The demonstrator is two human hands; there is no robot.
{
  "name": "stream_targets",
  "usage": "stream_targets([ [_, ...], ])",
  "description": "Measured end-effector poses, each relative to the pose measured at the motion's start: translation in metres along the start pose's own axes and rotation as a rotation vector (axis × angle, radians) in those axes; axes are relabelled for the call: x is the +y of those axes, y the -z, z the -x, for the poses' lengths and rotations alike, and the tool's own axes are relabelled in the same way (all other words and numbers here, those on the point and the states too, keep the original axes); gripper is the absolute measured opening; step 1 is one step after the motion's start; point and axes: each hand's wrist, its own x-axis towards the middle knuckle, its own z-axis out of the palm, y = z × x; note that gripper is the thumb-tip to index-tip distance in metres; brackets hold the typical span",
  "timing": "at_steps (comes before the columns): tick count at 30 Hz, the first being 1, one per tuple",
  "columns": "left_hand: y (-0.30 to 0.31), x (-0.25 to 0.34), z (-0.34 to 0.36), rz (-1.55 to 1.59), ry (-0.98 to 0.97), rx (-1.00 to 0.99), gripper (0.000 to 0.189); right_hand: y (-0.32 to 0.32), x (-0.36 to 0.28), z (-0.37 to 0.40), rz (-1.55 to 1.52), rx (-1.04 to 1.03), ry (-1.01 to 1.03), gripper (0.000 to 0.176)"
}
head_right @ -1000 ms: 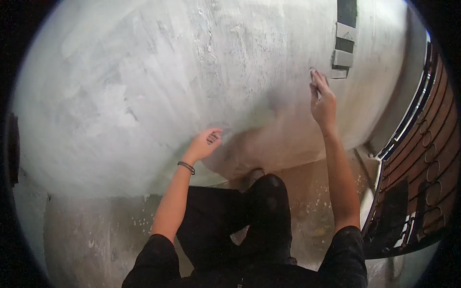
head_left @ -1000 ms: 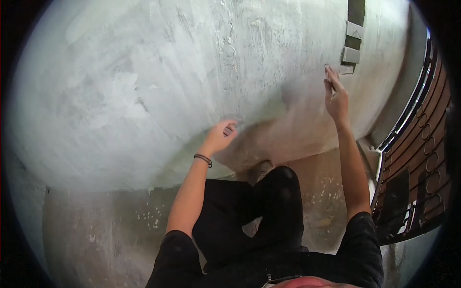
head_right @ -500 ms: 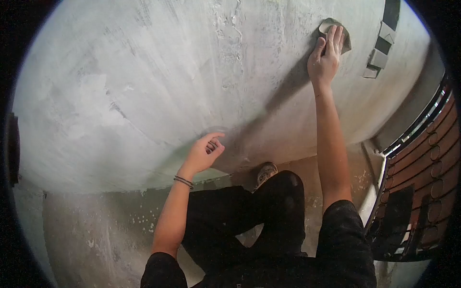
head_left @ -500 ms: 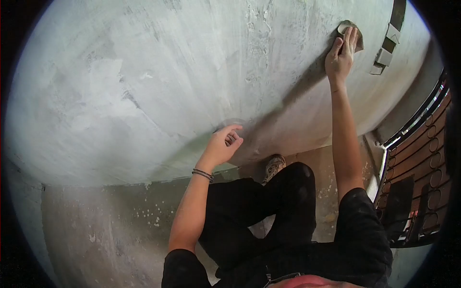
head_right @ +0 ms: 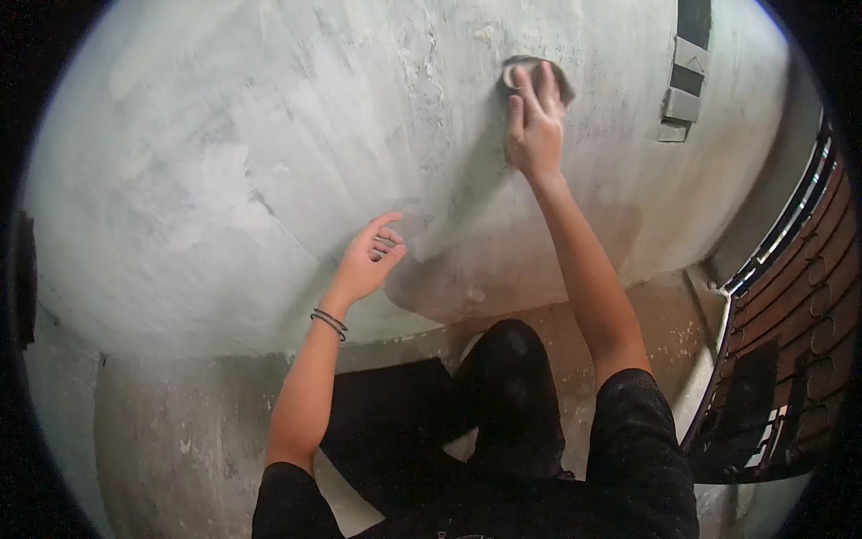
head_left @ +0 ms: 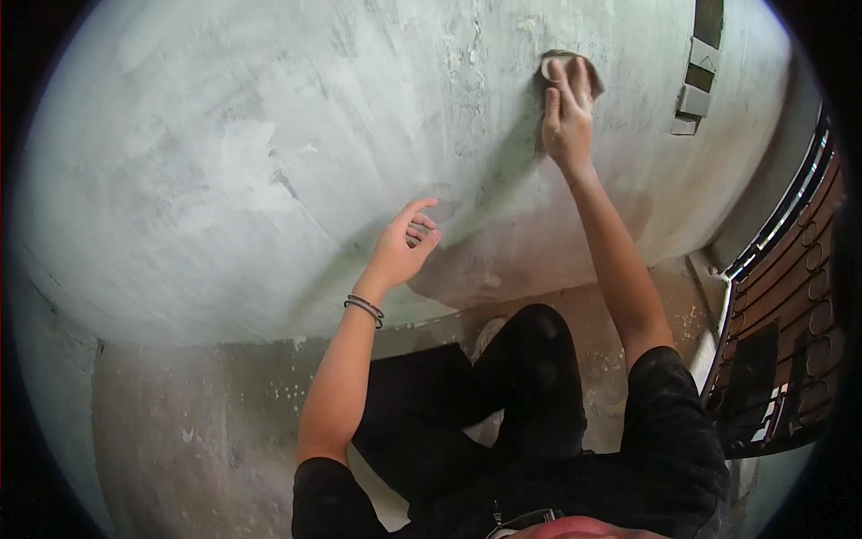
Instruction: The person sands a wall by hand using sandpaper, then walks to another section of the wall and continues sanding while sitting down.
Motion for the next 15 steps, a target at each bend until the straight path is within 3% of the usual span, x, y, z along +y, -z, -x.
stream_targets([
  [3, 0.0, 0.002, -0.019, -0.063, -0.033, -0.143, 0.043, -0.003, 0.007, -0.003, 0.1, 0.139, -0.057, 0.044],
  [5, -0.009, -0.008, -0.037, 0.066, -0.066, -0.174, 0.038, -0.01, 0.009, -0.007, 0.136, 0.178, -0.08, 0.045],
  [9, -0.034, -0.059, -0.032, 0.205, -0.103, -0.123, 0.033, -0.014, 0.017, -0.031, 0.118, 0.316, -0.126, 0.045],
  [11, -0.031, -0.051, -0.025, -0.018, -0.194, -0.173, 0.031, -0.018, 0.003, -0.029, 0.109, 0.372, -0.19, 0.04],
  [12, -0.033, -0.051, -0.027, -0.003, -0.192, -0.18, 0.031, -0.029, 0.001, -0.014, 0.086, 0.329, -0.015, 0.038],
  [14, -0.03, -0.053, -0.039, 0.419, 0.002, -0.177, 0.029, -0.033, -0.018, 0.026, 0.166, -0.04, 0.229, 0.04],
  [15, -0.029, -0.056, -0.043, 0.422, -0.003, -0.187, 0.029, -0.028, -0.021, 0.031, 0.18, -0.124, 0.284, 0.039],
])
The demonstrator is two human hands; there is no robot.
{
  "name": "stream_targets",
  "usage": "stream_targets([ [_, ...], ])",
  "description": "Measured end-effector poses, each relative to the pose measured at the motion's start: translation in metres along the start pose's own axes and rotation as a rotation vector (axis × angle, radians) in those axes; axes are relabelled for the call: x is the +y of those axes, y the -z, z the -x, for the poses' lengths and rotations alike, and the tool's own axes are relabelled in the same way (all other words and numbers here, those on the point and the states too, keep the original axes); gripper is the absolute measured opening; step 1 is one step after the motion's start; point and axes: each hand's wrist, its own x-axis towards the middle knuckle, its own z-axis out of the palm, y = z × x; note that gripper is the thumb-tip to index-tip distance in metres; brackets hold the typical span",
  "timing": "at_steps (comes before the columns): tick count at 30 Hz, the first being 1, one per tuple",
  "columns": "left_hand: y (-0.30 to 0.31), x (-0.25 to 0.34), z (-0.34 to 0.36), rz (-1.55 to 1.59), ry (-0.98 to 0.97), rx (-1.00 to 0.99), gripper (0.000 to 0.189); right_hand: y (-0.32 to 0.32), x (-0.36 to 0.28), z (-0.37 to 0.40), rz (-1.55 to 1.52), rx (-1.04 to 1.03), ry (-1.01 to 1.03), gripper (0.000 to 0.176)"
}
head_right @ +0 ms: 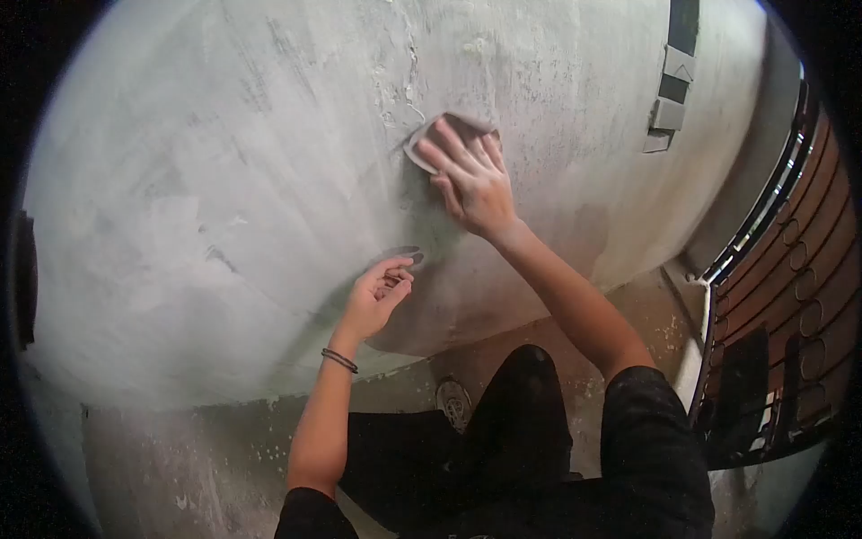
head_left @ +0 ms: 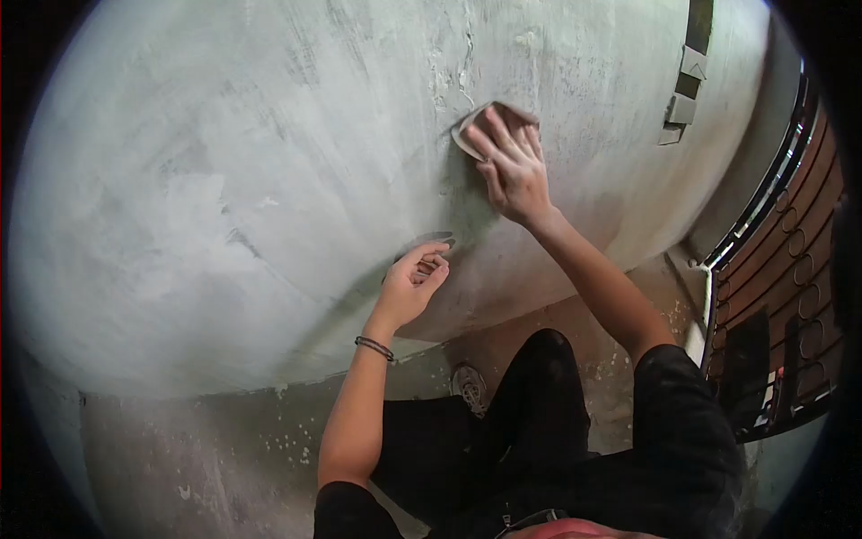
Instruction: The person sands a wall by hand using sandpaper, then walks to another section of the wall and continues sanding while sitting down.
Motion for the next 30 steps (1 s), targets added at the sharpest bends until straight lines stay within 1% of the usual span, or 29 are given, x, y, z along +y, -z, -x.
stream_targets([
  [1, 0.002, -0.003, 0.001, -0.087, -0.02, -0.023, 0.031, 0.004, 0.0, 0.002, -0.001, -0.086, 0.065, 0.039],
  [2, 0.003, -0.005, 0.002, -0.172, -0.038, -0.04, 0.033, 0.004, 0.023, -0.004, 0.061, 0.046, 0.04, 0.037],
  [3, 0.004, -0.005, 0.007, -0.165, -0.032, -0.036, 0.033, 0.006, 0.058, -0.01, 0.116, 0.176, 0.013, 0.035],
  [5, 0.003, -0.002, 0.016, -0.181, 0.034, -0.042, 0.031, 0.019, 0.078, -0.039, -0.142, 0.578, -0.51, 0.037],
  [7, 0.007, -0.015, 0.018, -0.181, 0.075, -0.061, 0.032, 0.006, 0.066, -0.033, -0.223, 0.628, -0.831, 0.039],
  [9, 0.013, -0.025, 0.011, -0.202, 0.104, -0.096, 0.034, -0.018, 0.027, 0.004, 0.231, 0.238, -0.086, 0.041],
  [10, 0.013, -0.029, 0.009, -0.177, 0.114, -0.08, 0.034, -0.008, 0.025, 0.011, 0.248, 0.241, -0.097, 0.041],
  [12, 0.01, -0.031, 0.011, -0.155, 0.129, -0.073, 0.034, 0.005, 0.022, 0.023, -0.08, -0.124, 0.083, 0.044],
  [13, 0.008, -0.025, 0.013, -0.185, 0.144, -0.054, 0.033, 0.006, 0.054, 0.017, 0.092, 0.046, 0.09, 0.043],
  [14, 0.005, -0.021, 0.015, -0.209, 0.161, -0.031, 0.033, 0.012, 0.083, 0.015, -0.074, 0.15, -0.37, 0.042],
  [16, 0.002, -0.015, 0.016, -0.22, 0.165, -0.035, 0.033, 0.018, 0.089, 0.015, -0.238, 0.225, -0.83, 0.042],
  [18, 0.003, -0.017, 0.009, -0.258, 0.128, -0.036, 0.032, -0.005, 0.062, 0.013, -0.049, 0.586, -0.532, 0.044],
  [20, 0.0, -0.02, 0.002, -0.243, 0.111, -0.037, 0.032, -0.003, 0.038, 0.041, 0.056, 0.212, -0.289, 0.044],
  [21, -0.001, -0.02, 0.001, -0.22, 0.095, -0.034, 0.031, 0.003, 0.047, 0.047, 0.071, 0.159, -0.233, 0.044],
  [24, -0.01, -0.008, 0.005, -0.286, 0.109, -0.019, 0.031, 0.02, 0.091, 0.065, 0.106, 0.002, -0.054, 0.045],
  [25, -0.009, -0.005, 0.006, -0.282, 0.114, -0.01, 0.031, 0.021, 0.103, 0.058, -0.049, 0.187, -0.491, 0.04],
  [26, -0.009, -0.003, 0.005, -0.304, 0.131, -0.037, 0.031, 0.002, 0.102, 0.052, -0.201, 0.586, -0.68, 0.04],
  [27, -0.011, -0.003, 0.004, -0.328, 0.143, -0.067, 0.032, -0.008, 0.077, 0.023, -0.353, 0.994, -0.857, 0.04],
  [28, -0.014, -0.003, 0.002, -0.326, 0.138, -0.067, 0.032, -0.003, 0.06, 0.028, -0.223, 0.706, -0.6, 0.042],
  [29, -0.015, -0.003, -0.001, -0.311, 0.144, -0.051, 0.031, -0.003, 0.043, 0.046, -0.078, 0.355, -0.39, 0.043],
  [30, -0.014, -0.004, -0.002, -0.301, 0.154, -0.037, 0.031, -0.002, 0.025, 0.061, 0.002, 0.054, -0.124, 0.045],
])
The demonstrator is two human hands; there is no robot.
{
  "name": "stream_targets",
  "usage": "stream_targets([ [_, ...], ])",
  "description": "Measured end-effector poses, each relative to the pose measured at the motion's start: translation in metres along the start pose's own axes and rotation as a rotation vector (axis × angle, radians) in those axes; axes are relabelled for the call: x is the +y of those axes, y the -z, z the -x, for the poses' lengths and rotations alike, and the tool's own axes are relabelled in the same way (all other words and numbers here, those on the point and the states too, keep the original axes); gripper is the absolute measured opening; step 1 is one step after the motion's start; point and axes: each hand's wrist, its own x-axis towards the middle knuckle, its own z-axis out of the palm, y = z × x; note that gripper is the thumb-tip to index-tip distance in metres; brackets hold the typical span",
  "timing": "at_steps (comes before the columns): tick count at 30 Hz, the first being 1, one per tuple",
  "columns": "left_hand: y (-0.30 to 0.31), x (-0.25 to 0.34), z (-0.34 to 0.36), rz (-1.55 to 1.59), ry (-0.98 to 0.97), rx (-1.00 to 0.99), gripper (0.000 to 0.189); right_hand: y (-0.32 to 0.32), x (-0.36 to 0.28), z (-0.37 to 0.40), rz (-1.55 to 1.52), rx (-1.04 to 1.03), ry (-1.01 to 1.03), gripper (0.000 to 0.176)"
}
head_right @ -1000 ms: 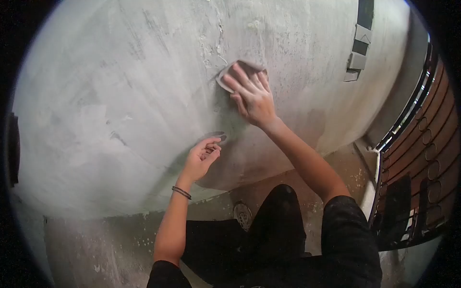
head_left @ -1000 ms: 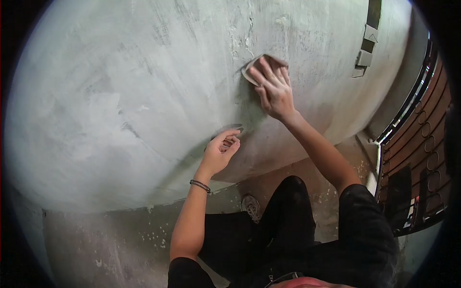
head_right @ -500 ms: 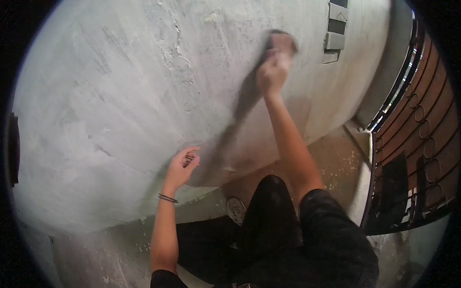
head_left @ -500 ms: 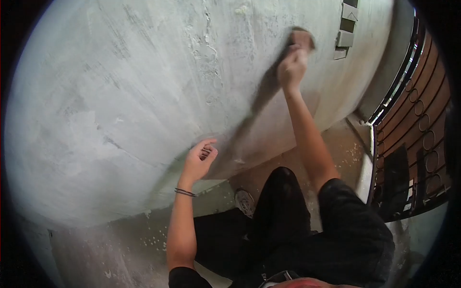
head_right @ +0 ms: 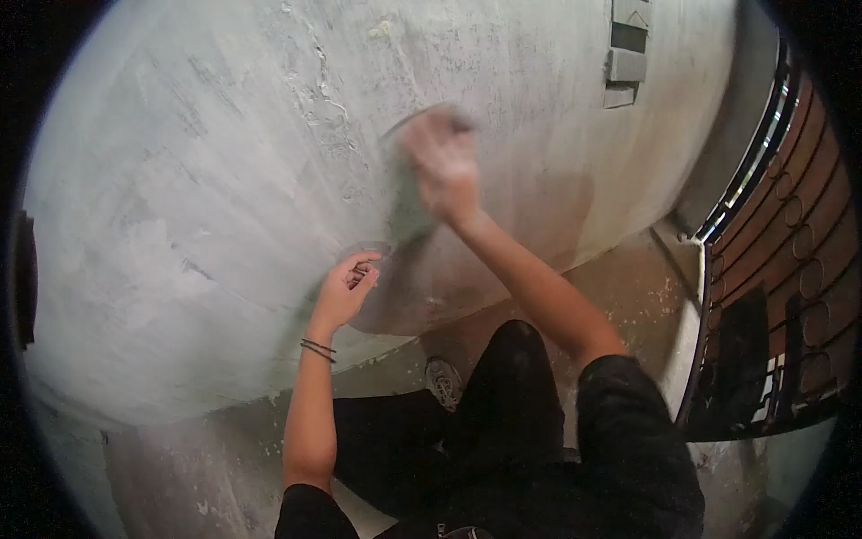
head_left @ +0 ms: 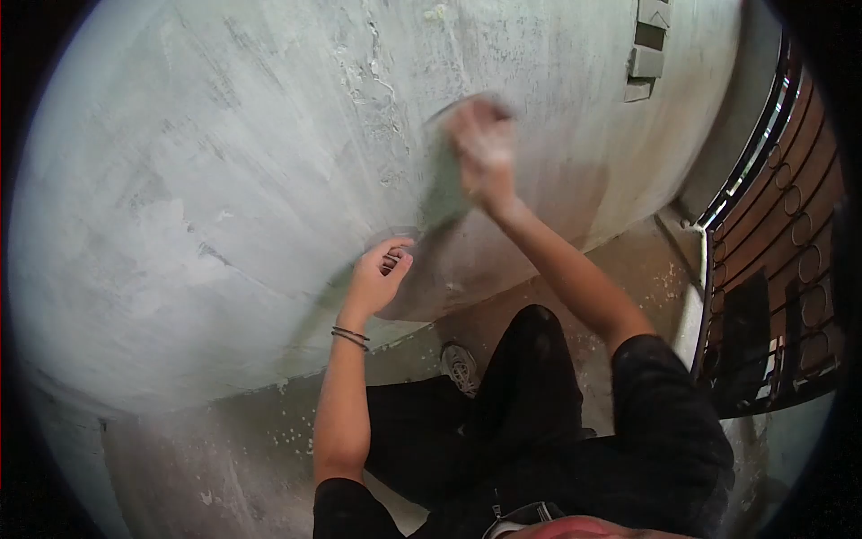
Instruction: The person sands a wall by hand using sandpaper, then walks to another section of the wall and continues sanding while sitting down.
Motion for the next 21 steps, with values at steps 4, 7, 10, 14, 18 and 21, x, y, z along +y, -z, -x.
stream_targets([
  [4, 0.002, -0.008, 0.002, -0.063, 0.0, 0.0, 0.031, 0.001, 0.048, -0.004, -0.189, -0.132, -0.012, 0.045],
  [7, 0.002, -0.006, 0.009, -0.044, -0.021, -0.028, 0.031, -0.024, 0.05, -0.014, -0.053, 0.168, -0.244, 0.045],
  [10, 0.009, -0.01, 0.0, -0.047, -0.027, -0.017, 0.031, -0.031, 0.061, -0.004, 0.222, 0.534, -0.17, 0.047],
  [14, 0.016, -0.013, 0.005, 0.026, 0.027, 0.054, 0.028, 0.033, 0.098, 0.022, 0.179, -0.027, 0.13, 0.045],
  [18, 0.018, -0.006, 0.009, 0.027, 0.022, 0.092, 0.026, 0.023, 0.094, 0.012, -0.148, 0.546, -0.755, 0.044],
  [21, 0.02, -0.013, -0.004, 0.068, 0.017, 0.088, 0.027, 0.015, 0.056, 0.042, 0.015, 0.049, -0.05, 0.042],
])
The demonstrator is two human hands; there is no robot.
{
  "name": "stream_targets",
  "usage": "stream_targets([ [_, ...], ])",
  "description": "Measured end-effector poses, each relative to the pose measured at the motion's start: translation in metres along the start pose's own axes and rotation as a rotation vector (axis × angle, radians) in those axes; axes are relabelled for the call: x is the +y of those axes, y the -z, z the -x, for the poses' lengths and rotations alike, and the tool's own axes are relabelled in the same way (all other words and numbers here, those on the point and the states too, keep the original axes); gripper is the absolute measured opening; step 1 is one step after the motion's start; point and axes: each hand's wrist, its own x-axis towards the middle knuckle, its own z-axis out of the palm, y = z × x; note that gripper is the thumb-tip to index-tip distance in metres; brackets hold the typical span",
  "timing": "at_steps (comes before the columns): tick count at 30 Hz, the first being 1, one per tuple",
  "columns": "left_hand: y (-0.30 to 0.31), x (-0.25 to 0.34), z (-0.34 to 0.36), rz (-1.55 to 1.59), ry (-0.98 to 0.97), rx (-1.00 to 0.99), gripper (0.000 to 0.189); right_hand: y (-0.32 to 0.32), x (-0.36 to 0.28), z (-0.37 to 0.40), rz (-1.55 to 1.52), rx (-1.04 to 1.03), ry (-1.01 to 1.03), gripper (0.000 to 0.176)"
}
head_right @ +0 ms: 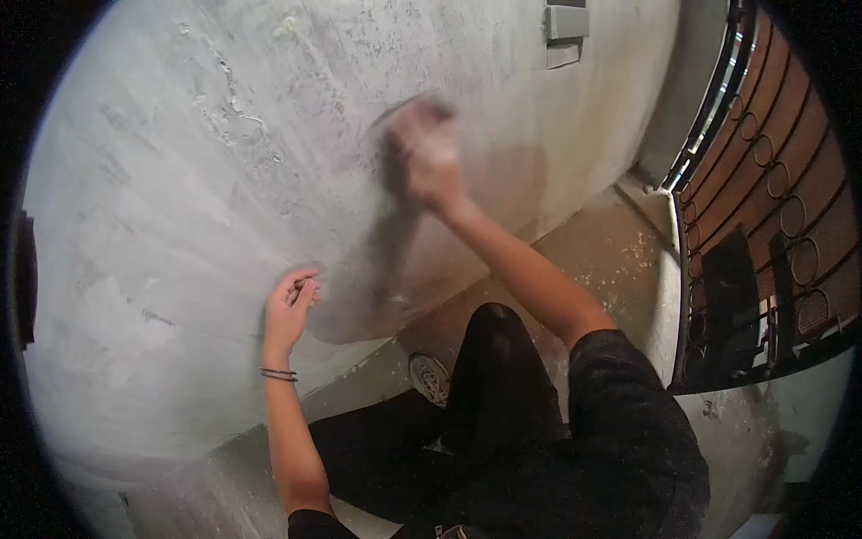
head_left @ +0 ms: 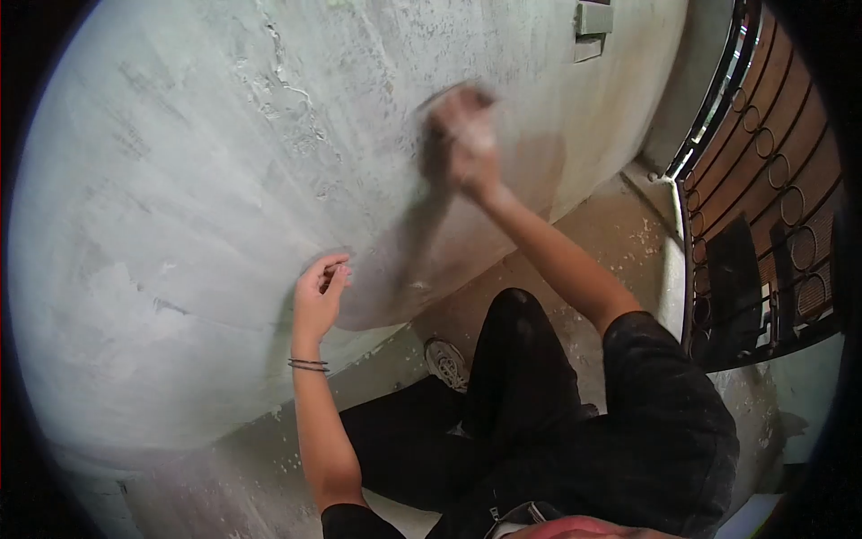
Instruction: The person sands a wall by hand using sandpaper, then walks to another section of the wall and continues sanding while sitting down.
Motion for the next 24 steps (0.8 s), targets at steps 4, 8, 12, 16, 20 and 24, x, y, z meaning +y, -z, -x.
stream_targets([
  [4, -0.004, 0.005, 0.006, -0.055, 0.038, -0.002, 0.026, 0.015, 0.037, -0.009, 0.071, -0.086, 0.12, 0.041],
  [8, -0.01, 0.012, 0.02, -0.112, 0.028, -0.063, 0.027, -0.005, 0.025, -0.043, -0.247, 0.657, -0.743, 0.04],
  [12, -0.016, 0.009, 0.004, -0.057, -0.07, -0.005, 0.023, -0.016, -0.024, -0.007, -0.166, -0.03, -0.029, 0.046],
  [16, -0.016, 0.009, 0.01, -0.071, -0.042, 0.004, 0.022, 0.001, 0.008, -0.068, 0.006, 0.27, -0.182, 0.043],
  [20, -0.017, 0.007, 0.008, -0.112, -0.048, -0.081, 0.025, -0.007, -0.028, -0.148, -0.365, 0.507, -0.783, 0.037],
  [24, -0.02, -0.007, 0.003, -0.184, -0.078, -0.069, 0.024, -0.012, -0.083, -0.182, -0.182, -0.503, -0.465, 0.037],
])
